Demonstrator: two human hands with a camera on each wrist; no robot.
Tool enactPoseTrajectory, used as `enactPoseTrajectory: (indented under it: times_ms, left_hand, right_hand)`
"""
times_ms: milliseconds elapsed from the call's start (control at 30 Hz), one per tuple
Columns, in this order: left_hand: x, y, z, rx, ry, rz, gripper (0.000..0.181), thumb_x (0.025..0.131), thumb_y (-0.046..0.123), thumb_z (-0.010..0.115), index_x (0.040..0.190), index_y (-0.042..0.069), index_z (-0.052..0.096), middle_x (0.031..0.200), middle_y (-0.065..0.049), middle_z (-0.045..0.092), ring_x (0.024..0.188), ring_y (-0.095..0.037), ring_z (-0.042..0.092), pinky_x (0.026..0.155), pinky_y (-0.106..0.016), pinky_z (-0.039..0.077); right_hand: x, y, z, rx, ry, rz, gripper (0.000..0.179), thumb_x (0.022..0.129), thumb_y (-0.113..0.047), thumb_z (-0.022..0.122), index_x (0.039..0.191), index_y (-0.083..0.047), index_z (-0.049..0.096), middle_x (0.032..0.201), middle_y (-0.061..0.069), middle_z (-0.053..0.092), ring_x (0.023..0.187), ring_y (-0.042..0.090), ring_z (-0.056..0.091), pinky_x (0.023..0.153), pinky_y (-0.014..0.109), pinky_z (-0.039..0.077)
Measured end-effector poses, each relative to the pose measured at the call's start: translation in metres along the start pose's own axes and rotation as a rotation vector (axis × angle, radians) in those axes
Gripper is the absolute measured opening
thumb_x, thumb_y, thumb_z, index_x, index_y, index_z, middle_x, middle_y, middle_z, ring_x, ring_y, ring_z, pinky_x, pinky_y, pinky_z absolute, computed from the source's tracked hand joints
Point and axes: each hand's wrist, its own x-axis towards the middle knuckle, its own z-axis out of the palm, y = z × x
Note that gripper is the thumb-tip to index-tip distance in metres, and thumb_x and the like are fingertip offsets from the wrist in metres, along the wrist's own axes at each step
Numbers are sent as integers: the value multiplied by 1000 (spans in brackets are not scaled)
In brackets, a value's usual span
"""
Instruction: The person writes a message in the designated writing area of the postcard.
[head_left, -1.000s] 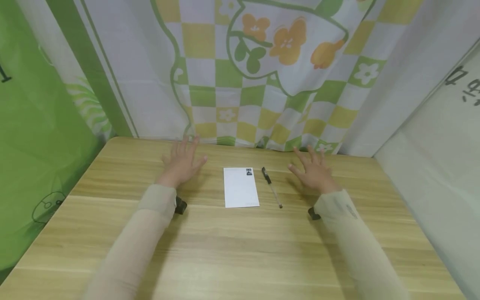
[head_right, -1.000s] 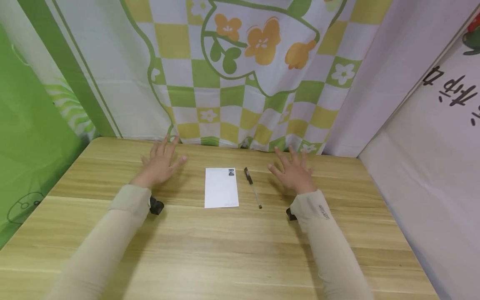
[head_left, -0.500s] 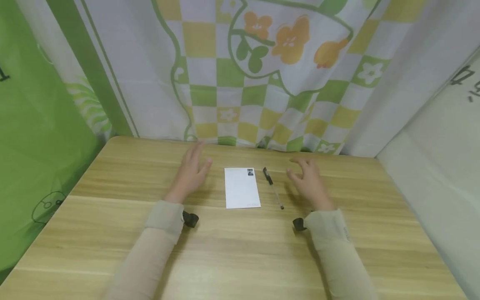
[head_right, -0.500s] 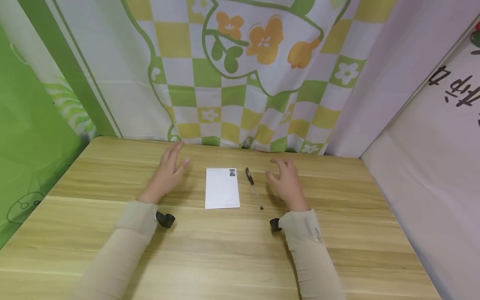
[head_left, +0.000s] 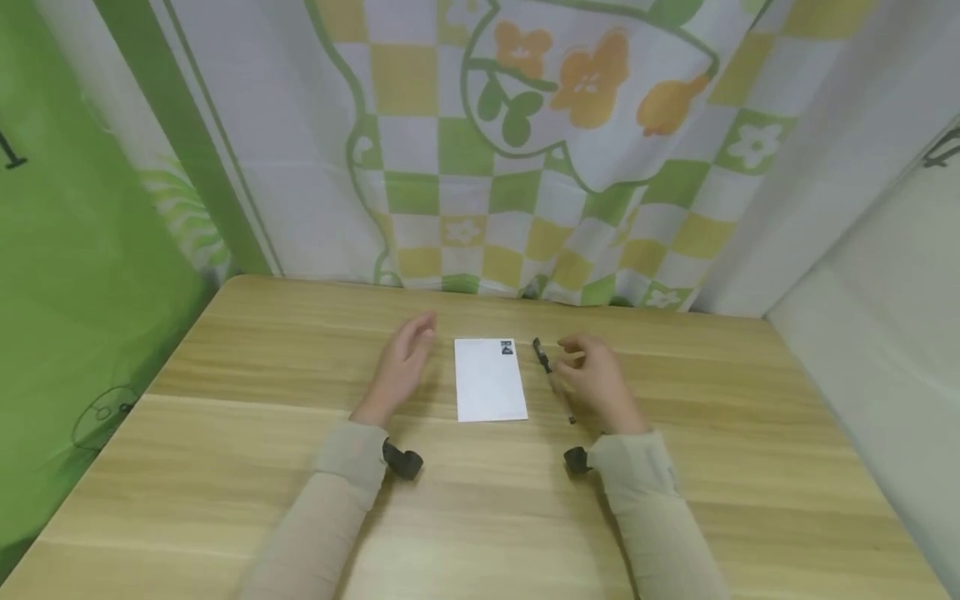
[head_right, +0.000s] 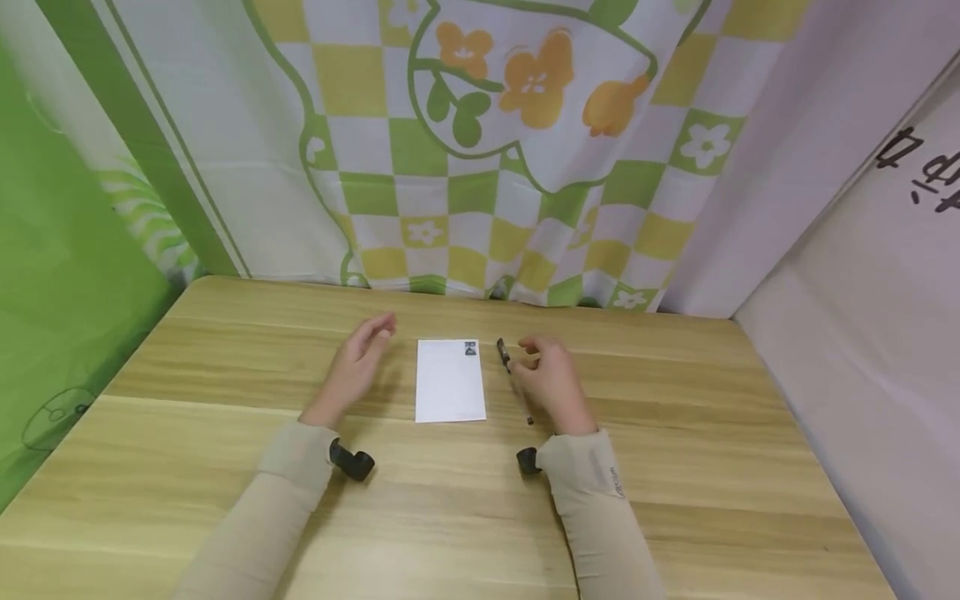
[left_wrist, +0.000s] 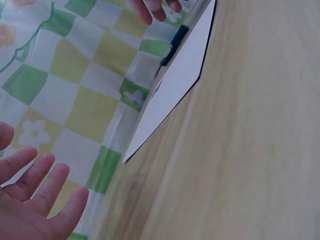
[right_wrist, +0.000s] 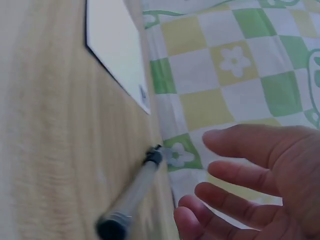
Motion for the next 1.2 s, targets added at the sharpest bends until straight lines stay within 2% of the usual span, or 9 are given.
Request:
enactPoseTrajectory:
  times_ms: [300, 500, 767, 800, 1000, 1033, 1200]
  left_hand:
    - [0, -2, 11, -150, -38, -68, 42, 110, 21, 42, 144, -3, 48, 140, -23, 55, 132, -36, 52, 107, -49, 47]
    - [0, -3, 15, -152, -46, -76, 40, 110, 20, 41, 142, -2, 51, 132, -20, 61, 128, -34, 56, 106, -47, 49]
    - [-2, -4, 16, -184, -76, -124, 40, 110, 18, 40, 142, -4, 50, 133, -24, 60, 128, -36, 57, 106, -47, 49]
    - [-4, 1, 15, -192, -85, -139, 40, 110, 17, 40, 142, -5, 50, 134, -26, 59, 127, -38, 57, 106, -48, 48]
    - [-6, 0, 16, -215, -120, -188, 38, 110, 14, 40, 142, -5, 49, 133, -26, 59, 125, -38, 58, 105, -46, 50]
    - [-5, -5, 17, -216, -123, -187, 38, 110, 15, 41, 141, -4, 50, 132, -25, 59, 124, -37, 58, 105, -45, 50]
    - [-5, -6, 19, -225, -159, -212, 36, 109, 13, 43, 137, -6, 54, 130, -24, 61, 123, -36, 60, 103, -41, 52]
  right_hand:
    - [7, 1, 5, -17, -46, 48, 41, 89, -11, 76, 124, 5, 63, 111, 22, 67, 103, 37, 63, 91, 49, 54]
    - [8, 1, 7, -20, -77, 82, 38, 87, -13, 76, 119, 6, 66, 98, 15, 67, 89, 28, 61, 78, 39, 53]
    - [6, 5, 12, -21, -84, 99, 32, 88, -12, 75, 114, 6, 69, 86, 11, 65, 75, 22, 58, 64, 31, 51]
    - [6, 6, 13, -23, -82, 100, 31, 89, -12, 75, 113, 6, 69, 86, 11, 64, 74, 21, 57, 63, 31, 50]
    - [6, 8, 15, -45, -79, 116, 26, 90, -10, 74, 111, 6, 70, 84, 10, 63, 73, 20, 55, 62, 30, 48]
    - [6, 7, 16, -51, -79, 119, 26, 90, -10, 74, 111, 6, 70, 84, 10, 63, 73, 20, 55, 63, 30, 48]
    - [6, 7, 17, -66, -83, 118, 25, 90, -8, 73, 111, 5, 70, 84, 10, 63, 74, 20, 56, 64, 30, 49]
